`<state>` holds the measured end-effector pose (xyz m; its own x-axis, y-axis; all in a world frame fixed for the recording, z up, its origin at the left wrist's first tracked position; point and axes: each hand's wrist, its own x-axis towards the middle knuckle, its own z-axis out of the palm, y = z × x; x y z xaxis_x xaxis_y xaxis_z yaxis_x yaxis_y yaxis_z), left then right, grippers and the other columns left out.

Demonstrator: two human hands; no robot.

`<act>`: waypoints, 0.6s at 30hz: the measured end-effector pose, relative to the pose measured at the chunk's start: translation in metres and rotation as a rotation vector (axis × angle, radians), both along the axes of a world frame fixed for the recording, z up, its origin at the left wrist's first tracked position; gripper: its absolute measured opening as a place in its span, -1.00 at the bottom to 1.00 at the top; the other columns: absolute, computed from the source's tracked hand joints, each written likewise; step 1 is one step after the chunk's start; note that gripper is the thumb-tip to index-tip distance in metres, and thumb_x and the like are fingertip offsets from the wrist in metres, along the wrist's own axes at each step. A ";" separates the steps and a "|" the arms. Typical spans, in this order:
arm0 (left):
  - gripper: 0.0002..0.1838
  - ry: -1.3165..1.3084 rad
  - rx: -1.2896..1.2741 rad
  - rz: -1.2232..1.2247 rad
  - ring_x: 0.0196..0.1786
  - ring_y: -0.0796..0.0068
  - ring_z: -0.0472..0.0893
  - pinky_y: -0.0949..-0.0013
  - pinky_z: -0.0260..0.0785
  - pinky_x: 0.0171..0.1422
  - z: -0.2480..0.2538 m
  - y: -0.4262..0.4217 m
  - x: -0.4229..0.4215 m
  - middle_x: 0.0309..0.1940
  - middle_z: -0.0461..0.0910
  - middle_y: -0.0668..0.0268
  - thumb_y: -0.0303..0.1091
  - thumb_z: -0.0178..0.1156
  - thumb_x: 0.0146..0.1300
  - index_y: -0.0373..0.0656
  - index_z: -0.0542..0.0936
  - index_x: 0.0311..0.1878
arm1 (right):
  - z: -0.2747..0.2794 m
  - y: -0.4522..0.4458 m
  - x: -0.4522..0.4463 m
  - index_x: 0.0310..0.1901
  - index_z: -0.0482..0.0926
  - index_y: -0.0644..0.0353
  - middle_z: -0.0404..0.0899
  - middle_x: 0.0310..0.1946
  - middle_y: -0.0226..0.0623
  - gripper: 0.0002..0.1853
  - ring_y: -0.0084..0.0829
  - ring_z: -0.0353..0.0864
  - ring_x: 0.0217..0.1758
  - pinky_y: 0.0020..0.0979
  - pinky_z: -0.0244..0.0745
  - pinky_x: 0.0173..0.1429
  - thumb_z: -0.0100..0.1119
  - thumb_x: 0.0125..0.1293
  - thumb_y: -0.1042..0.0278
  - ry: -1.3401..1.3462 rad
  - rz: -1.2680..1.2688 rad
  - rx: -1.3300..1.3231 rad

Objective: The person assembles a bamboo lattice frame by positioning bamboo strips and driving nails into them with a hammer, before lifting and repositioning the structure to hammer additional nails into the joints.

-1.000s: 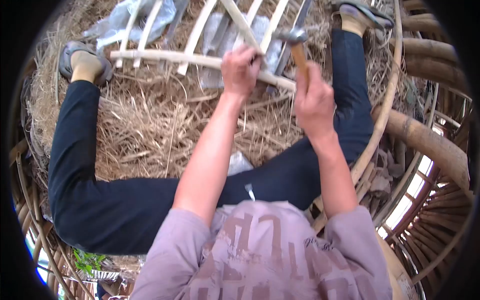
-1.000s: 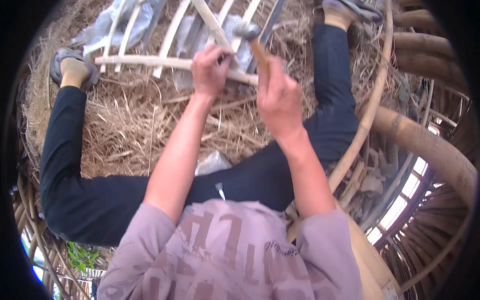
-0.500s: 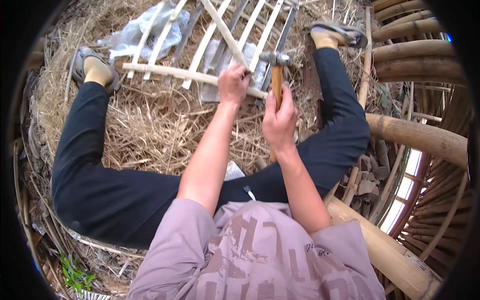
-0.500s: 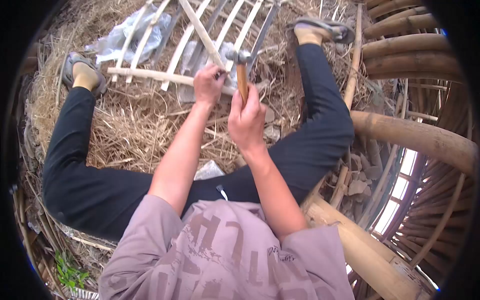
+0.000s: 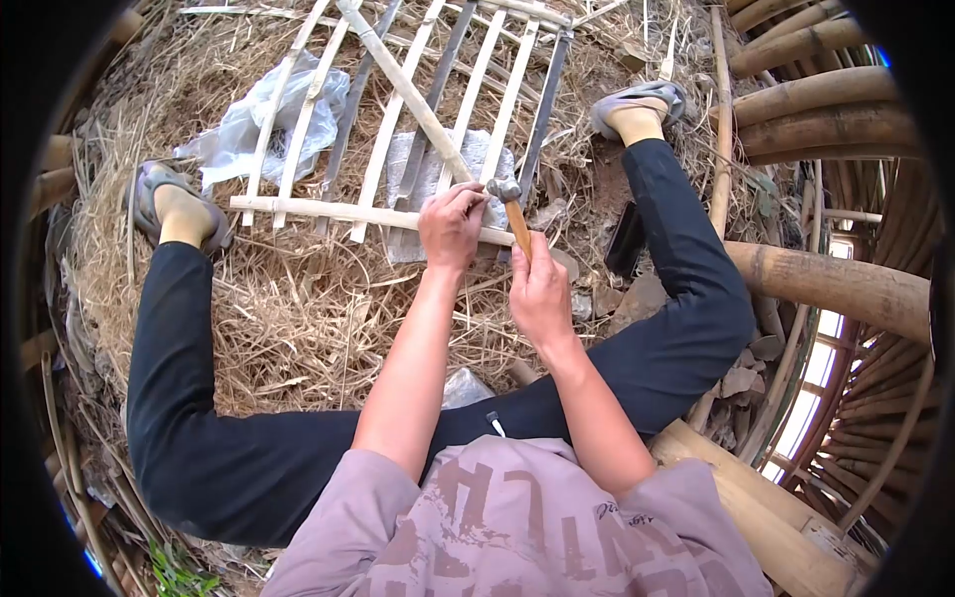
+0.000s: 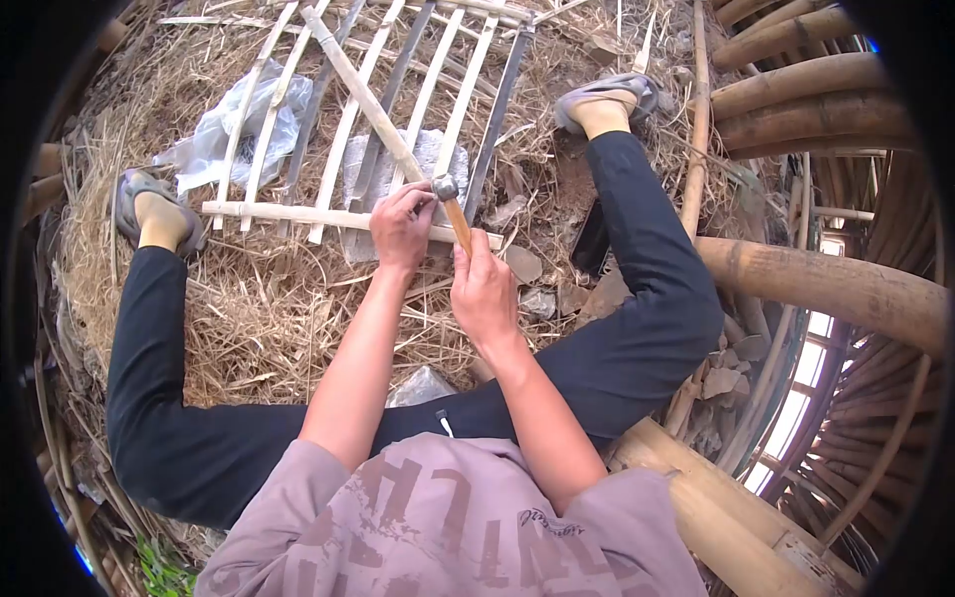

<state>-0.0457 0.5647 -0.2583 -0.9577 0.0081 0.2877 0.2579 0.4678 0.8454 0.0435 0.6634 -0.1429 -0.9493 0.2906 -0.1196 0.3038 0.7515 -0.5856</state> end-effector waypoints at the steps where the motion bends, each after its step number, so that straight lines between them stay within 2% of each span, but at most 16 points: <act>1: -0.94 -0.017 0.004 -0.010 -0.10 0.33 0.75 0.26 0.44 0.00 0.001 -0.001 0.000 -0.13 0.80 0.45 -0.33 0.41 0.19 -0.05 0.74 -0.30 | 0.001 0.001 -0.002 0.04 0.46 0.23 0.63 -0.44 0.18 -0.81 0.30 0.65 -0.31 0.16 0.46 -0.26 0.04 0.58 0.30 -0.002 0.006 -0.014; 11: -0.93 -0.029 0.021 -0.031 -0.07 0.35 0.75 0.26 0.42 0.02 0.002 -0.006 0.001 -0.11 0.80 0.41 -0.37 0.40 0.20 -0.07 0.74 -0.26 | -0.014 0.002 0.007 0.05 0.45 0.27 0.63 -0.45 0.15 -0.81 0.27 0.66 -0.35 0.12 0.48 -0.32 0.06 0.58 0.34 0.026 0.041 -0.020; 14: -0.93 -0.036 0.004 -0.030 -0.07 0.36 0.75 0.27 0.42 0.02 0.003 -0.006 0.001 -0.11 0.80 0.42 -0.36 0.40 0.20 -0.07 0.73 -0.27 | -0.025 0.005 0.012 0.05 0.45 0.28 0.62 -0.46 0.13 -0.82 0.25 0.66 -0.38 0.11 0.48 -0.36 0.09 0.56 0.38 0.162 0.080 0.047; 18: -0.93 -0.057 -0.041 -0.045 -0.08 0.36 0.75 0.27 0.42 0.04 0.004 -0.006 0.002 -0.13 0.80 0.42 -0.36 0.40 0.20 -0.07 0.73 -0.26 | -0.026 0.006 0.005 0.04 0.42 0.26 0.62 -0.46 0.14 -0.83 0.23 0.66 -0.40 0.10 0.47 -0.41 0.10 0.54 0.40 0.057 0.101 0.055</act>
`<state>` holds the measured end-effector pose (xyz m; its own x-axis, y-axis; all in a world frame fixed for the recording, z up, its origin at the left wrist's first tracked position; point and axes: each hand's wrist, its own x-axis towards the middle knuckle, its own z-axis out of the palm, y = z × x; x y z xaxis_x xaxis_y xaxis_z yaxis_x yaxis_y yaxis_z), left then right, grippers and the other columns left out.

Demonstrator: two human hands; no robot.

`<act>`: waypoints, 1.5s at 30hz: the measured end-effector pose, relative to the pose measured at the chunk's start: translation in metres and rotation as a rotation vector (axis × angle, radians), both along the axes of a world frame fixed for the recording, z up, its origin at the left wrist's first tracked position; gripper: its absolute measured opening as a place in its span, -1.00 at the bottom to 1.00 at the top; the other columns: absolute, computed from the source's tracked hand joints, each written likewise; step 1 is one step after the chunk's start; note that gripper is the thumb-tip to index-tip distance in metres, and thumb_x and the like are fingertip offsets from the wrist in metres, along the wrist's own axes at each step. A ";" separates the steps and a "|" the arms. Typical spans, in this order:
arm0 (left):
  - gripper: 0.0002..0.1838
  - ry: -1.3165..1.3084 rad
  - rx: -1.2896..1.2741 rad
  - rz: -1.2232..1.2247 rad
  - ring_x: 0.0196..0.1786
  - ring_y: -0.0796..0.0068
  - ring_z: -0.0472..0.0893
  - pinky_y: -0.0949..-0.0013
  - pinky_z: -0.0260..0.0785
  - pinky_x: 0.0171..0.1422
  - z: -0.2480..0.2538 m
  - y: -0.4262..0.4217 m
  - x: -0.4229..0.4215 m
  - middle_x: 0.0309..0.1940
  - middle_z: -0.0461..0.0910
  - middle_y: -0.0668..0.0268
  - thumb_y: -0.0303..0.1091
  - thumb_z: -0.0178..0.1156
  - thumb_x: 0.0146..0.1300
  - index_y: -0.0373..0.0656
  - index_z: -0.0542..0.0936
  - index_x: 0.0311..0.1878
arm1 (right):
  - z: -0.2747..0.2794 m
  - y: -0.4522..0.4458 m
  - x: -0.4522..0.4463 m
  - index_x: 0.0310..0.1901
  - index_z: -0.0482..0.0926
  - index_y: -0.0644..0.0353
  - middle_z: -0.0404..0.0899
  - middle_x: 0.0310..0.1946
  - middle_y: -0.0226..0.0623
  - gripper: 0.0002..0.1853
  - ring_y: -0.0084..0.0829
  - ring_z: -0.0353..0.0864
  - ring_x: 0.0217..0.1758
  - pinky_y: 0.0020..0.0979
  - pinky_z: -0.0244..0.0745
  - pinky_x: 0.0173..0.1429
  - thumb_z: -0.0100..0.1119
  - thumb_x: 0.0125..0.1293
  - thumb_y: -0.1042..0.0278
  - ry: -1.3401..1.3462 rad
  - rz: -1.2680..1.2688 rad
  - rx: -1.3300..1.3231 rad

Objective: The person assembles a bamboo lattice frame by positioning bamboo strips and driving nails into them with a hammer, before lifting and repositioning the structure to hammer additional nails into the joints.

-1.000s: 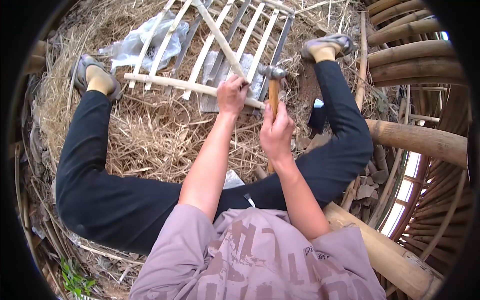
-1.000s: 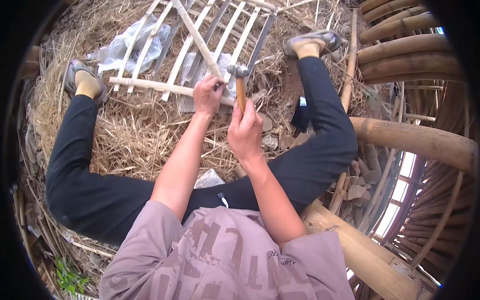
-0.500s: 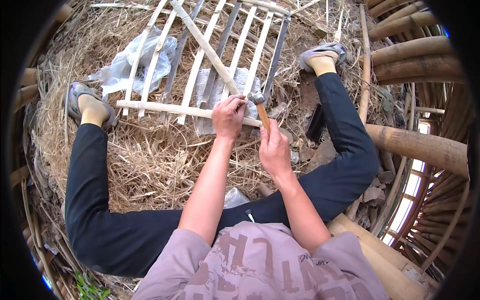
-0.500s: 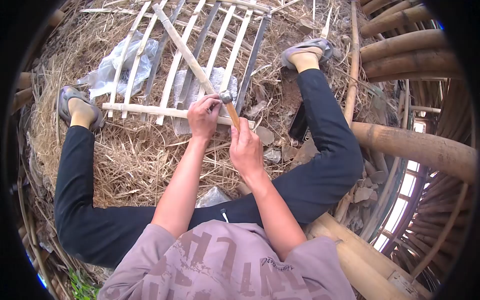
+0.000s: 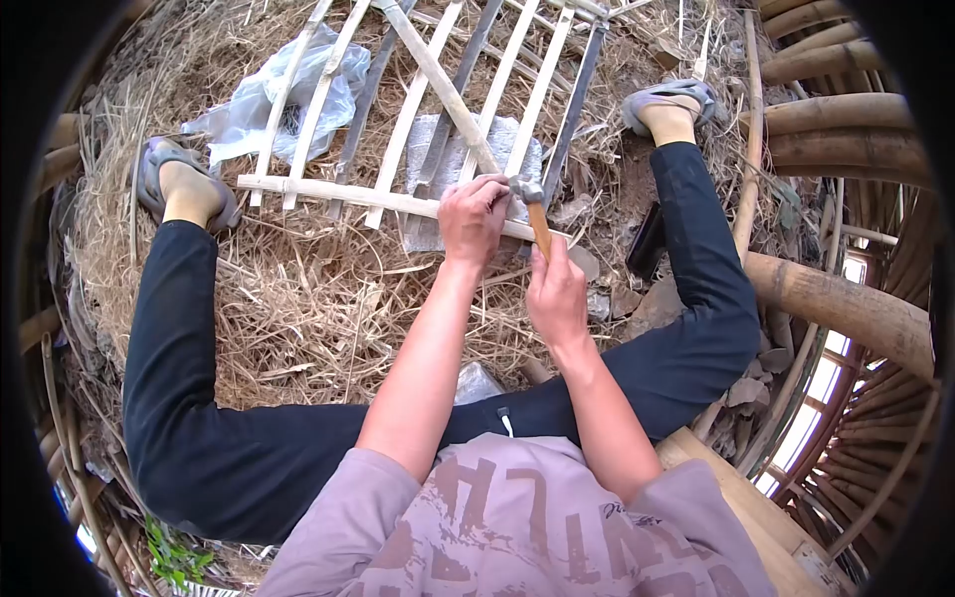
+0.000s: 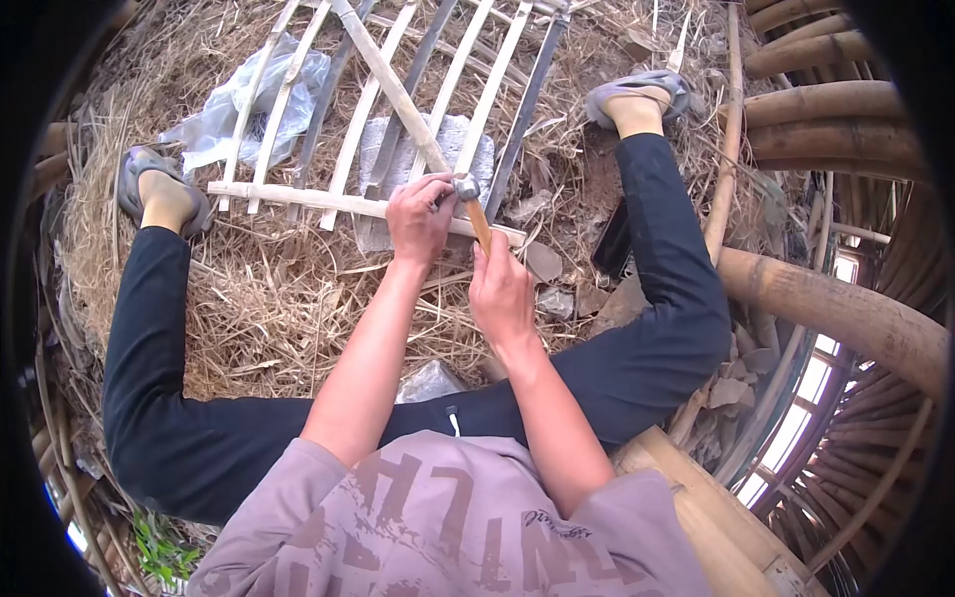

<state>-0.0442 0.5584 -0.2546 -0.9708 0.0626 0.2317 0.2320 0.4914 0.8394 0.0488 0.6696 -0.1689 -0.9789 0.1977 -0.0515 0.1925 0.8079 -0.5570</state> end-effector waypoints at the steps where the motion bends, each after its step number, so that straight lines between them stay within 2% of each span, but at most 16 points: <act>1: -0.93 0.021 0.011 0.004 -0.09 0.35 0.75 0.26 0.42 0.03 -0.001 0.000 -0.002 -0.13 0.79 0.42 -0.36 0.40 0.20 -0.07 0.73 -0.26 | -0.001 -0.002 0.000 0.02 0.42 0.26 0.62 -0.46 0.14 -0.84 0.24 0.66 -0.40 0.10 0.47 -0.41 0.10 0.54 0.40 0.069 -0.005 -0.016; 3: -0.93 0.049 0.038 0.010 -0.10 0.35 0.74 0.25 0.42 0.01 -0.003 0.001 0.000 -0.14 0.79 0.43 -0.36 0.40 0.19 -0.07 0.73 -0.26 | -0.002 -0.006 0.008 -0.01 0.41 0.26 0.62 -0.47 0.15 -0.85 0.25 0.66 -0.40 0.11 0.46 -0.40 0.10 0.55 0.40 0.194 -0.017 -0.044; 6: -0.94 0.035 -0.011 0.012 -0.11 0.34 0.74 0.24 0.42 0.01 -0.004 0.001 0.000 -0.15 0.79 0.44 -0.37 0.39 0.20 -0.07 0.72 -0.27 | -0.005 -0.003 0.005 -0.02 0.41 0.27 0.60 -0.49 0.14 -0.86 0.23 0.66 -0.41 0.09 0.47 -0.41 0.10 0.54 0.41 -0.037 0.000 0.018; 10: -0.92 0.013 0.037 0.001 -0.13 0.36 0.74 0.30 0.39 -0.03 -0.004 0.000 -0.001 -0.14 0.80 0.43 -0.39 0.39 0.17 -0.07 0.75 -0.25 | -0.005 -0.008 0.018 0.00 0.41 0.28 0.60 -0.49 0.14 -0.85 0.21 0.68 -0.41 0.09 0.50 -0.41 0.10 0.54 0.44 0.215 0.005 0.006; 12: -0.91 0.018 0.032 0.015 -0.13 0.38 0.74 0.31 0.38 -0.04 -0.002 0.003 0.000 -0.15 0.80 0.45 -0.40 0.38 0.16 -0.07 0.75 -0.25 | -0.006 -0.004 0.010 0.07 0.41 0.28 0.60 -0.51 0.11 -0.82 0.16 0.71 -0.40 0.05 0.56 -0.41 0.08 0.54 0.46 -0.086 0.028 0.047; 14: -0.91 -0.004 0.010 0.015 -0.12 0.39 0.74 0.31 0.38 -0.04 -0.002 0.002 0.000 -0.14 0.80 0.45 -0.41 0.37 0.16 -0.07 0.75 -0.25 | -0.002 -0.008 0.012 0.10 0.40 0.28 0.62 -0.48 0.14 -0.81 0.18 0.71 -0.40 0.06 0.56 -0.41 0.08 0.54 0.46 0.159 0.039 0.010; 18: -0.91 -0.003 0.016 0.026 -0.13 0.39 0.74 0.30 0.37 -0.05 -0.004 0.001 0.000 -0.14 0.79 0.47 -0.43 0.36 0.15 -0.06 0.74 -0.27 | -0.013 -0.008 0.011 0.05 0.41 0.31 0.59 -0.53 0.08 -0.85 0.15 0.67 -0.51 -0.02 0.46 -0.52 0.06 0.56 0.46 0.046 0.005 -0.008; 23: -0.95 0.015 0.026 0.016 -0.14 0.36 0.73 0.30 0.36 -0.04 -0.006 0.000 -0.001 -0.16 0.79 0.48 -0.39 0.40 0.16 -0.07 0.73 -0.30 | -0.016 -0.007 0.018 0.04 0.40 0.32 0.57 -0.58 0.06 -0.85 0.12 0.66 -0.55 -0.06 0.44 -0.57 0.05 0.58 0.44 0.301 0.037 -0.023; 24: -0.94 0.008 0.020 0.023 -0.14 0.36 0.73 0.30 0.36 -0.04 -0.006 0.002 0.001 -0.16 0.79 0.48 -0.38 0.40 0.16 -0.07 0.73 -0.30 | -0.012 -0.008 0.013 0.03 0.41 0.31 0.57 -0.57 0.06 -0.85 0.09 0.65 -0.56 -0.07 0.42 -0.57 0.05 0.58 0.42 0.050 -0.040 -0.084; 26: -0.94 -0.003 0.014 0.040 -0.14 0.36 0.73 0.30 0.35 -0.04 -0.006 0.002 0.002 -0.15 0.79 0.47 -0.37 0.41 0.16 -0.08 0.73 -0.31 | -0.016 0.001 0.009 0.01 0.41 0.30 0.56 -0.59 0.00 -0.86 -0.04 0.67 -0.58 -0.10 0.44 -0.56 0.04 0.60 0.41 0.201 0.092 0.119; 29: -0.93 0.042 0.038 0.039 -0.17 0.35 0.73 0.30 0.36 -0.05 -0.008 0.003 -0.005 -0.15 0.79 0.47 -0.35 0.41 0.16 -0.06 0.75 -0.30 | -0.012 -0.008 0.017 0.04 0.36 0.27 0.57 -0.55 0.07 -0.83 0.06 0.71 -0.48 -0.01 0.52 -0.47 0.09 0.55 0.43 0.272 -0.026 -0.082; 30: -0.93 0.049 0.042 0.033 -0.18 0.34 0.73 0.30 0.36 -0.06 -0.008 0.002 0.000 -0.15 0.79 0.47 -0.34 0.40 0.16 -0.05 0.75 -0.29 | -0.008 -0.008 0.012 0.05 0.36 0.26 0.57 -0.54 0.07 -0.82 0.11 0.68 -0.48 -0.01 0.52 -0.47 0.10 0.54 0.44 0.061 -0.040 -0.088; 36: -0.96 -0.020 0.006 0.031 -0.19 0.35 0.72 0.29 0.36 -0.07 -0.006 -0.002 0.006 -0.23 0.78 0.47 -0.35 0.41 0.16 -0.04 0.74 -0.32 | -0.021 -0.013 0.023 -0.01 0.38 0.28 0.60 -0.50 0.14 -0.84 0.22 0.68 -0.42 0.08 0.53 -0.42 0.11 0.52 0.43 0.259 0.025 0.071; 38: -0.95 0.004 0.022 0.039 -0.18 0.36 0.73 0.29 0.36 -0.07 -0.005 0.004 -0.003 -0.23 0.78 0.48 -0.36 0.42 0.15 -0.04 0.75 -0.32 | -0.018 -0.003 0.012 -0.01 0.39 0.30 0.60 -0.49 0.14 -0.84 0.23 0.67 -0.41 0.10 0.50 -0.42 0.12 0.52 0.45 0.018 0.034 0.088; 42: -0.94 0.012 0.044 0.045 -0.18 0.34 0.74 0.27 0.38 -0.09 -0.010 0.002 0.002 -0.22 0.79 0.46 -0.35 0.45 0.13 -0.02 0.76 -0.32 | 0.015 -0.010 0.012 0.01 0.44 0.33 0.55 -0.55 0.04 -0.87 0.18 0.63 -0.47 -0.02 0.41 -0.44 0.09 0.54 0.49 0.335 -0.004 -0.018; 45: -0.91 -0.034 0.047 0.068 -0.23 0.37 0.75 0.25 0.46 -0.07 -0.010 0.006 -0.001 -0.24 0.80 0.46 -0.31 0.47 0.15 0.03 0.79 -0.27 | 0.018 -0.004 0.006 -0.04 0.46 0.29 0.54 -0.58 0.01 -0.91 0.09 0.64 -0.50 -0.09 0.39 -0.46 0.08 0.56 0.46 0.251 -0.035 -0.094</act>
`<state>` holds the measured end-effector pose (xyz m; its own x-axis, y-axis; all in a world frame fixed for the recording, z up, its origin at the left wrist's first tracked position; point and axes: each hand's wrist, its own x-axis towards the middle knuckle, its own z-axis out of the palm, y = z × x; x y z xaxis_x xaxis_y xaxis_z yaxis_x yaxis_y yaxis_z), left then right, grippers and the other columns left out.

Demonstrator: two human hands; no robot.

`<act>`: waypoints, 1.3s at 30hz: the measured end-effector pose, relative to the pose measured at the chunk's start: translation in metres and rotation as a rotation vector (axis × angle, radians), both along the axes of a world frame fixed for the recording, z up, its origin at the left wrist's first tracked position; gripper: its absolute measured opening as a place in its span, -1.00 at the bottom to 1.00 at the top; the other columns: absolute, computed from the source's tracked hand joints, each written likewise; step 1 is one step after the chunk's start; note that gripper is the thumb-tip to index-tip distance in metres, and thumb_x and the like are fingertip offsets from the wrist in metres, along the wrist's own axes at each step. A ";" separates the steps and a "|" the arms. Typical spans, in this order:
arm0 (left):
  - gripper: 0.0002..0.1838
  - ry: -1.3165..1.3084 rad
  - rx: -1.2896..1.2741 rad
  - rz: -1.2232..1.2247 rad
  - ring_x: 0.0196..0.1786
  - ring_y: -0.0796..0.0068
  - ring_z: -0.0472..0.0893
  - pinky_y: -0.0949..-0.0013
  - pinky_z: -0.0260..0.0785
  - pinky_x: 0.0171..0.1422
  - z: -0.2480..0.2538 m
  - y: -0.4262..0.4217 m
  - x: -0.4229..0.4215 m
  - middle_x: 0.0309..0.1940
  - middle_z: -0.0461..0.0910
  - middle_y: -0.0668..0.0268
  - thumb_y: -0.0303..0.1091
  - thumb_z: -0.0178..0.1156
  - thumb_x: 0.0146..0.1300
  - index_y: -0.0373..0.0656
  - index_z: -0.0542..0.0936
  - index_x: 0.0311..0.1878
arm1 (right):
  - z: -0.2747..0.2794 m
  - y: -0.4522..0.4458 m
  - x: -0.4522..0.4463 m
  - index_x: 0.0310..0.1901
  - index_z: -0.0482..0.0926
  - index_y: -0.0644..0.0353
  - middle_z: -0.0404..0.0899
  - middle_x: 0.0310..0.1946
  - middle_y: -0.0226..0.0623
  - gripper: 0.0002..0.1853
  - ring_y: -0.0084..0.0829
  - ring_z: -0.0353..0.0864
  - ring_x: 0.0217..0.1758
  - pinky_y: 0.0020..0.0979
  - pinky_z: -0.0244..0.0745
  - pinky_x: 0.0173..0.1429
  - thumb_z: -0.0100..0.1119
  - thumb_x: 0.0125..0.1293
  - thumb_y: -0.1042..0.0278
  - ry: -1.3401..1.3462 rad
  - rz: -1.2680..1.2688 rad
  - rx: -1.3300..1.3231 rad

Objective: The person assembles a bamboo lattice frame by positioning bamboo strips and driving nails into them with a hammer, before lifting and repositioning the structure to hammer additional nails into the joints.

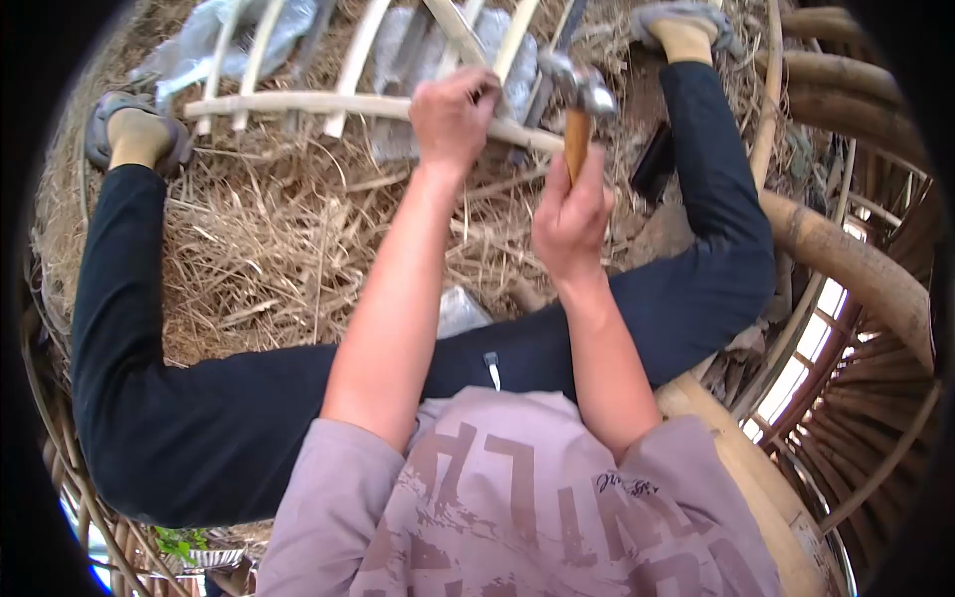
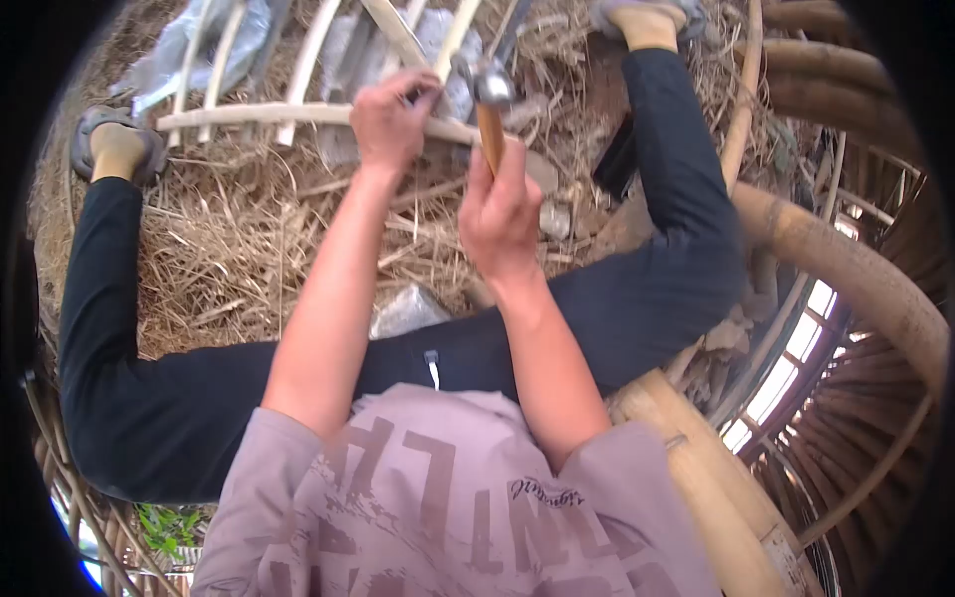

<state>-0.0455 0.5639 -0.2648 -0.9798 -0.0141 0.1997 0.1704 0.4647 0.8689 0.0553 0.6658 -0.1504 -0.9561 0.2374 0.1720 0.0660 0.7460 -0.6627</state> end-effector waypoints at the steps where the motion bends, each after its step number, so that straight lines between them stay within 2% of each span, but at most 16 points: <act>1: -0.89 -0.048 -0.003 0.012 -0.26 0.42 0.75 0.27 0.49 -0.04 -0.002 0.001 0.001 -0.25 0.81 0.49 -0.28 0.49 0.17 0.07 0.82 -0.22 | -0.003 0.004 0.002 -0.05 0.45 0.28 0.54 -0.58 0.01 -0.91 0.07 0.65 -0.51 -0.10 0.39 -0.47 0.08 0.56 0.45 -0.018 -0.002 -0.006; 3: -0.83 -0.132 -0.045 -0.040 -0.25 0.41 0.75 0.30 0.55 -0.02 0.001 -0.002 -0.001 -0.19 0.81 0.44 -0.24 0.51 0.16 0.07 0.83 -0.16 | -0.006 0.000 0.001 -0.12 0.43 0.27 0.53 -0.61 -0.03 -0.89 -0.03 0.65 -0.56 -0.13 0.38 -0.50 0.08 0.57 0.43 -0.129 -0.060 -0.124; 4: -0.49 -0.659 0.085 -0.387 0.21 0.39 0.47 -0.13 0.16 0.30 0.033 -0.027 -0.042 0.16 0.63 0.37 -0.05 0.45 0.17 0.07 0.65 0.18 | -0.016 0.004 0.003 -0.17 0.40 0.26 0.53 -0.63 -0.07 -0.85 -0.12 0.65 -0.59 -0.18 0.37 -0.54 0.07 0.59 0.39 -0.074 -0.057 -0.075; 7: -0.43 -0.572 0.030 -0.535 0.37 0.33 0.37 -0.23 0.01 0.41 0.023 -0.038 -0.051 0.32 0.55 0.34 -0.02 0.40 0.22 0.06 0.60 0.29 | -0.016 0.009 0.000 -0.17 0.39 0.26 0.54 -0.62 -0.06 -0.84 -0.10 0.67 -0.58 -0.17 0.37 -0.54 0.07 0.59 0.38 -0.109 -0.071 -0.093; 9: -0.80 0.249 -0.233 -0.162 -0.24 0.39 0.76 0.36 0.60 -0.06 0.003 -0.014 -0.026 -0.09 0.81 0.41 -0.22 0.52 0.17 0.05 0.83 -0.13 | -0.011 0.008 -0.003 -0.15 0.42 0.27 0.54 -0.60 0.00 -0.86 0.02 0.67 -0.52 -0.10 0.40 -0.47 0.07 0.58 0.39 -0.131 -0.122 -0.139; 10: -0.77 0.249 -0.262 -0.188 -0.20 0.40 0.77 0.38 0.63 -0.07 0.006 -0.016 -0.027 -0.01 0.79 0.40 -0.22 0.53 0.15 0.01 0.83 -0.12 | -0.010 0.010 -0.004 -0.15 0.42 0.27 0.54 -0.59 0.01 -0.86 0.05 0.67 -0.50 -0.09 0.40 -0.45 0.07 0.57 0.39 -0.119 -0.127 -0.132; 13: -0.75 -0.016 -0.148 -0.279 -0.16 0.44 0.77 0.39 0.63 -0.01 0.012 -0.021 -0.032 0.01 0.79 0.40 -0.21 0.55 0.12 0.00 0.84 -0.12 | -0.012 0.016 -0.005 -0.13 0.45 0.27 0.54 -0.57 0.02 -0.87 0.10 0.67 -0.47 -0.06 0.41 -0.42 0.08 0.57 0.39 -0.165 -0.148 -0.154; 14: -0.74 0.026 -0.134 -0.276 -0.19 0.50 0.78 0.43 0.63 -0.03 0.010 -0.021 -0.033 0.01 0.79 0.41 -0.24 0.57 0.09 -0.04 0.84 -0.14 | -0.011 0.017 -0.005 -0.14 0.45 0.27 0.54 -0.57 0.02 -0.87 0.10 0.67 -0.47 -0.06 0.41 -0.42 0.09 0.56 0.38 -0.174 -0.133 -0.153; 18: -0.79 -0.137 -0.003 -0.298 -0.29 0.57 0.77 0.50 0.62 -0.16 0.004 -0.020 -0.034 0.00 0.79 0.44 -0.33 0.57 0.09 -0.11 0.83 -0.19 | -0.020 0.016 -0.003 -0.16 0.44 0.26 0.52 -0.58 0.01 -0.85 0.09 0.62 -0.52 -0.06 0.38 -0.44 0.11 0.56 0.38 -0.165 -0.101 -0.165; 22: -0.82 -0.143 -0.032 -0.317 -0.29 0.57 0.74 0.47 0.59 -0.16 0.008 -0.021 -0.035 -0.04 0.80 0.46 -0.30 0.56 0.10 -0.13 0.82 -0.25 | -0.025 0.014 -0.002 -0.18 0.45 0.27 0.51 -0.60 0.00 -0.84 0.07 0.61 -0.53 -0.07 0.38 -0.44 0.13 0.55 0.37 -0.218 -0.085 -0.175; 25: -0.83 -0.217 0.009 -0.341 -0.16 0.47 0.71 0.35 0.52 0.02 0.010 -0.021 -0.039 -0.16 0.79 0.54 -0.21 0.53 0.08 -0.04 0.82 -0.30 | -0.020 0.011 -0.003 -0.17 0.46 0.27 0.52 -0.60 0.01 -0.84 0.08 0.62 -0.52 -0.06 0.38 -0.43 0.14 0.55 0.37 -0.259 -0.073 -0.173; 31: -0.88 -0.179 -0.044 -0.346 -0.09 0.46 0.68 0.29 0.34 0.09 0.002 -0.022 -0.039 -0.22 0.79 0.58 -0.22 0.52 0.07 0.06 0.82 -0.32 | -0.025 0.008 0.001 -0.15 0.48 0.27 0.54 -0.58 0.03 -0.86 0.09 0.63 -0.50 -0.05 0.38 -0.42 0.16 0.53 0.39 -0.238 -0.022 -0.115; 37: -0.89 -0.231 -0.034 -0.340 -0.06 0.43 0.67 0.27 0.33 0.11 0.006 -0.021 -0.038 -0.25 0.78 0.56 -0.23 0.51 0.07 0.05 0.82 -0.33 | -0.024 0.008 0.002 -0.14 0.49 0.27 0.57 -0.54 0.04 -0.88 0.13 0.64 -0.47 -0.05 0.40 -0.41 0.16 0.53 0.41 -0.211 -0.030 -0.097; 39: -0.89 -0.166 -0.046 -0.342 -0.16 0.43 0.67 0.31 0.47 0.02 0.008 -0.020 -0.039 -0.24 0.79 0.49 -0.30 0.49 0.08 -0.06 0.80 -0.32 | -0.021 0.008 0.002 -0.13 0.48 0.27 0.58 -0.53 0.05 -0.90 0.15 0.64 -0.47 -0.03 0.42 -0.40 0.15 0.52 0.43 -0.173 -0.030 -0.077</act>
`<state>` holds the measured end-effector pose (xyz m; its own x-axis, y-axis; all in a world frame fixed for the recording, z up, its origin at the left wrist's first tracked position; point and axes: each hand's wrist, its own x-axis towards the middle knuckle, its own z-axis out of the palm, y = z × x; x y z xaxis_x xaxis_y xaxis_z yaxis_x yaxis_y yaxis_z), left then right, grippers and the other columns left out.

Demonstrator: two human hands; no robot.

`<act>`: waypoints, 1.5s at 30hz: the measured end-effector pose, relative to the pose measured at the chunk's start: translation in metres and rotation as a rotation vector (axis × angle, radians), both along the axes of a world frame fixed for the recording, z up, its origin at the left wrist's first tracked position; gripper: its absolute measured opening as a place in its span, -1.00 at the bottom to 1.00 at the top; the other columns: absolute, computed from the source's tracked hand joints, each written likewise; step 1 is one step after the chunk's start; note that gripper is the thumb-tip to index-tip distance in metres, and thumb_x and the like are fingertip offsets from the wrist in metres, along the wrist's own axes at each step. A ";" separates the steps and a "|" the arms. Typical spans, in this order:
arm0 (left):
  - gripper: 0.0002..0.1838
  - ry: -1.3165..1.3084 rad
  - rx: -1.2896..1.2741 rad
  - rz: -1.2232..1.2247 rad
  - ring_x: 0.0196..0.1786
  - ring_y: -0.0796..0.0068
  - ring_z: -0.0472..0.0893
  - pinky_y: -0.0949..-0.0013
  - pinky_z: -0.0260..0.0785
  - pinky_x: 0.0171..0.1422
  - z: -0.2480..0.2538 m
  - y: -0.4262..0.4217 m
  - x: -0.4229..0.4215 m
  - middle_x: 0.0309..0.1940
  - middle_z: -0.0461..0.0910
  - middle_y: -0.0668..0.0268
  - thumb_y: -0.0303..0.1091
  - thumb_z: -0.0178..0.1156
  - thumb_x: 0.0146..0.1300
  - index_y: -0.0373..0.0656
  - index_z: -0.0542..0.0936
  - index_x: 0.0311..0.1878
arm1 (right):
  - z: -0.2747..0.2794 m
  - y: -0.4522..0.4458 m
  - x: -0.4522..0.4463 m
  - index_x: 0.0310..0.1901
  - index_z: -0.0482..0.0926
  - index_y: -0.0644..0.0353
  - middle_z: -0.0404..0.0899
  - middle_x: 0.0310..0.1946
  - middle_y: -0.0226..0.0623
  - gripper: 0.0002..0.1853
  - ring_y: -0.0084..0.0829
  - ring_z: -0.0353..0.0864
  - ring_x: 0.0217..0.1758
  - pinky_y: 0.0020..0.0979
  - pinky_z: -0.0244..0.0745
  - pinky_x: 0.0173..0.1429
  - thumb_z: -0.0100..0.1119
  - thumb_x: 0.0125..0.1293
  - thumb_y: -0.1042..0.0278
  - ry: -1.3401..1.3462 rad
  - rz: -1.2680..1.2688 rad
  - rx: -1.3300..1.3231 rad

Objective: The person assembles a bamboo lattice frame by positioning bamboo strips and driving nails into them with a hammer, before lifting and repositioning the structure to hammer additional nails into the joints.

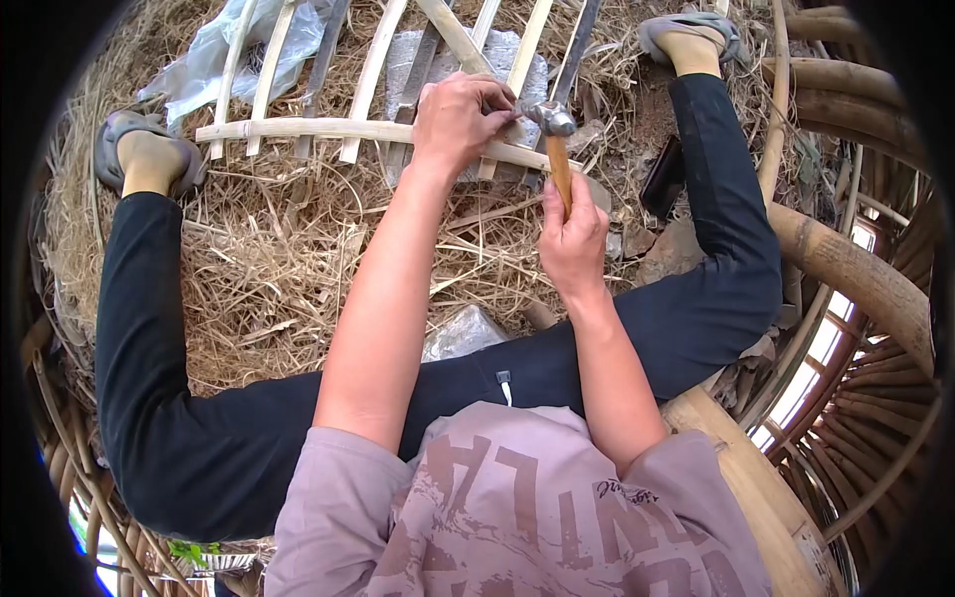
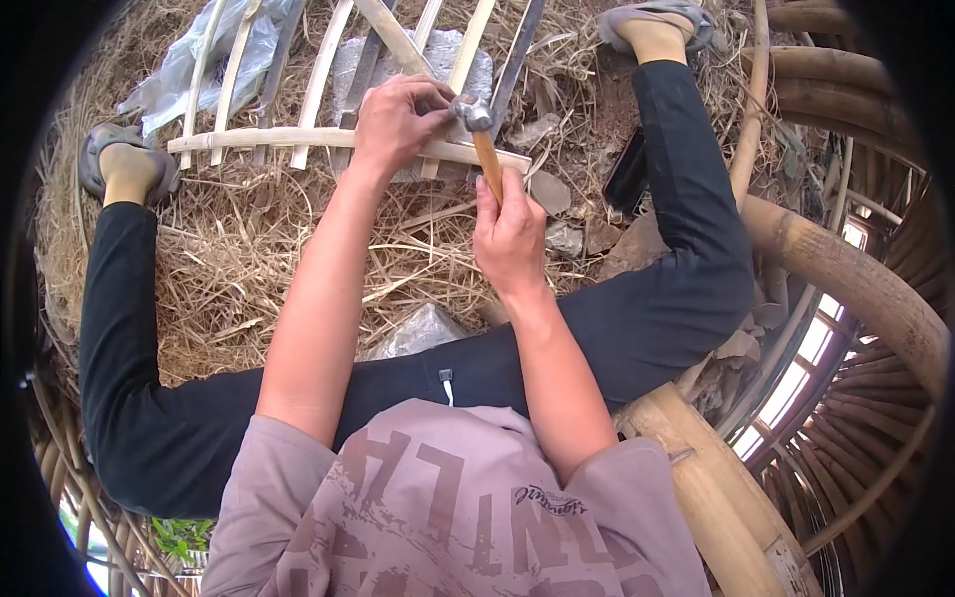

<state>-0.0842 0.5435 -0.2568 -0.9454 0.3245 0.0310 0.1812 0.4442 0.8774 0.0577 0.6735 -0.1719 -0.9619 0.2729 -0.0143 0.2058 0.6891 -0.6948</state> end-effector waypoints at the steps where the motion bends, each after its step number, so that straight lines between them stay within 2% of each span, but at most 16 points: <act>1: -0.89 0.032 -0.002 -0.002 -0.21 0.44 0.67 0.33 0.54 -0.03 0.001 0.000 0.000 -0.23 0.79 0.46 -0.33 0.48 0.09 -0.11 0.80 -0.32 | 0.002 -0.001 0.000 -0.12 0.48 0.26 0.58 -0.53 0.05 -0.90 0.17 0.64 -0.46 -0.01 0.43 -0.40 0.15 0.52 0.43 0.031 0.002 0.021; 4: -0.89 0.053 0.003 0.008 -0.21 0.43 0.67 0.33 0.54 -0.03 0.000 -0.001 0.001 -0.21 0.80 0.48 -0.33 0.47 0.10 -0.11 0.80 -0.32 | -0.006 -0.001 0.002 -0.09 0.46 0.25 0.58 -0.53 0.06 -0.91 0.21 0.64 -0.45 0.04 0.47 -0.40 0.14 0.52 0.44 0.029 0.031 0.082; 7: -0.92 -0.052 -0.008 0.023 -0.05 0.42 0.67 0.21 0.31 0.10 -0.003 0.002 0.002 -0.25 0.79 0.57 -0.26 0.49 0.10 0.04 0.81 -0.34 | -0.015 0.002 0.003 -0.07 0.43 0.26 0.59 -0.54 0.08 -0.88 0.22 0.65 -0.45 0.07 0.49 -0.43 0.14 0.52 0.44 -0.016 0.089 0.191; 11: -0.90 -0.033 -0.010 0.014 -0.05 0.40 0.68 0.18 0.33 0.13 -0.004 -0.001 0.002 -0.23 0.79 0.57 -0.25 0.50 0.09 0.04 0.82 -0.32 | -0.017 -0.003 0.006 -0.07 0.39 0.28 0.59 -0.54 0.12 -0.85 0.20 0.67 -0.45 0.07 0.49 -0.45 0.14 0.52 0.42 0.175 0.117 0.216; 14: -0.88 -0.016 -0.011 0.003 -0.05 0.38 0.69 0.17 0.34 0.15 -0.004 0.001 0.001 -0.22 0.79 0.57 -0.24 0.51 0.08 0.04 0.82 -0.31 | -0.015 -0.004 0.001 -0.06 0.38 0.27 0.59 -0.52 0.11 -0.85 0.18 0.68 -0.44 0.07 0.49 -0.45 0.13 0.53 0.43 -0.113 0.092 0.233; 18: -0.87 0.011 0.004 0.021 -0.05 0.37 0.69 0.15 0.36 0.15 -0.008 -0.001 0.000 -0.24 0.79 0.55 -0.23 0.52 0.07 0.05 0.82 -0.30 | -0.009 -0.006 0.006 -0.06 0.38 0.27 0.60 -0.51 0.09 -0.87 0.18 0.69 -0.43 0.05 0.50 -0.46 0.10 0.55 0.43 0.200 0.066 0.224; 22: -0.85 -0.024 0.002 0.006 -0.06 0.36 0.69 0.14 0.36 0.13 -0.009 0.002 0.001 -0.25 0.79 0.54 -0.23 0.52 0.06 0.04 0.82 -0.29 | -0.018 -0.001 0.009 -0.04 0.41 0.26 0.63 -0.46 0.10 -0.88 0.16 0.70 -0.43 0.04 0.54 -0.44 0.09 0.55 0.42 -0.048 0.046 0.196; 23: -0.86 -0.026 0.034 0.009 -0.06 0.36 0.69 0.14 0.35 0.13 -0.006 0.001 -0.003 -0.25 0.79 0.54 -0.23 0.52 0.06 0.04 0.82 -0.29 | -0.012 -0.005 0.008 -0.03 0.41 0.25 0.62 -0.49 0.08 -0.88 0.14 0.72 -0.43 0.03 0.55 -0.43 0.10 0.55 0.42 0.037 0.020 0.150; 26: -0.87 -0.060 0.056 0.012 -0.07 0.37 0.69 0.17 0.34 0.12 -0.003 -0.003 0.006 -0.27 0.78 0.53 -0.25 0.51 0.06 0.03 0.82 -0.31 | -0.024 0.000 0.008 0.01 0.40 0.28 0.50 -0.62 -0.17 -0.86 -0.26 0.65 -0.61 -0.22 0.41 -0.58 0.00 0.63 0.38 0.216 0.146 0.271; 27: -0.87 -0.046 0.031 0.019 -0.07 0.37 0.69 0.18 0.34 0.12 -0.005 0.000 0.004 -0.28 0.78 0.52 -0.25 0.51 0.06 0.03 0.82 -0.31 | -0.031 0.001 0.009 0.03 0.41 0.25 0.52 -0.61 -0.17 -0.86 -0.24 0.67 -0.59 -0.21 0.47 -0.58 0.00 0.63 0.37 -0.051 0.101 0.270; 31: -0.88 -0.049 0.058 0.026 -0.08 0.37 0.69 0.19 0.33 0.10 -0.001 0.001 -0.003 -0.31 0.78 0.51 -0.25 0.51 0.06 0.06 0.83 -0.30 | -0.017 -0.006 0.007 0.05 0.41 0.24 0.58 -0.58 -0.14 -0.85 -0.16 0.70 -0.57 -0.15 0.56 -0.57 0.02 0.62 0.35 0.172 0.081 0.265; 34: -0.88 -0.045 0.036 0.016 -0.09 0.36 0.70 0.17 0.35 0.09 -0.010 0.001 0.005 -0.31 0.78 0.50 -0.22 0.51 0.07 0.07 0.83 -0.30 | -0.027 0.002 0.009 0.07 0.40 0.25 0.58 -0.56 -0.08 -0.83 -0.10 0.70 -0.56 -0.12 0.52 -0.53 0.05 0.60 0.37 -0.088 0.116 0.289; 38: -0.88 -0.006 0.049 0.016 -0.09 0.35 0.71 0.12 0.38 0.10 -0.007 0.001 0.000 -0.31 0.78 0.49 -0.22 0.51 0.07 0.07 0.82 -0.31 | -0.014 -0.006 0.008 0.08 0.41 0.28 0.56 -0.55 0.01 -0.81 -0.03 0.69 -0.54 -0.13 0.49 -0.51 0.07 0.58 0.39 0.235 0.088 0.242; 39: -0.87 -0.026 0.038 0.013 -0.09 0.36 0.71 0.11 0.38 0.11 -0.007 -0.001 0.007 -0.31 0.79 0.49 -0.21 0.51 0.07 0.07 0.82 -0.31 | -0.014 -0.006 0.007 0.09 0.42 0.30 0.55 -0.55 0.01 -0.80 -0.01 0.68 -0.56 -0.14 0.47 -0.51 0.08 0.57 0.40 0.183 0.110 0.258; 40: -0.87 -0.037 0.030 0.008 -0.09 0.36 0.71 0.11 0.38 0.12 -0.006 -0.001 0.009 -0.31 0.79 0.49 -0.21 0.52 0.07 0.07 0.82 -0.31 | -0.012 -0.007 0.004 0.01 0.42 0.30 0.62 -0.45 0.16 -0.85 0.20 0.72 -0.37 0.04 0.51 -0.44 0.14 0.52 0.47 -0.153 0.027 0.164; 45: -0.87 -0.068 0.088 0.008 -0.09 0.33 0.70 0.14 0.37 0.10 -0.004 0.000 0.001 -0.31 0.79 0.46 -0.20 0.54 0.05 0.04 0.81 -0.35 | -0.011 -0.011 0.005 -0.01 0.40 0.29 0.62 -0.48 0.17 -0.85 0.21 0.72 -0.36 0.09 0.50 -0.43 0.11 0.54 0.42 0.290 0.064 0.202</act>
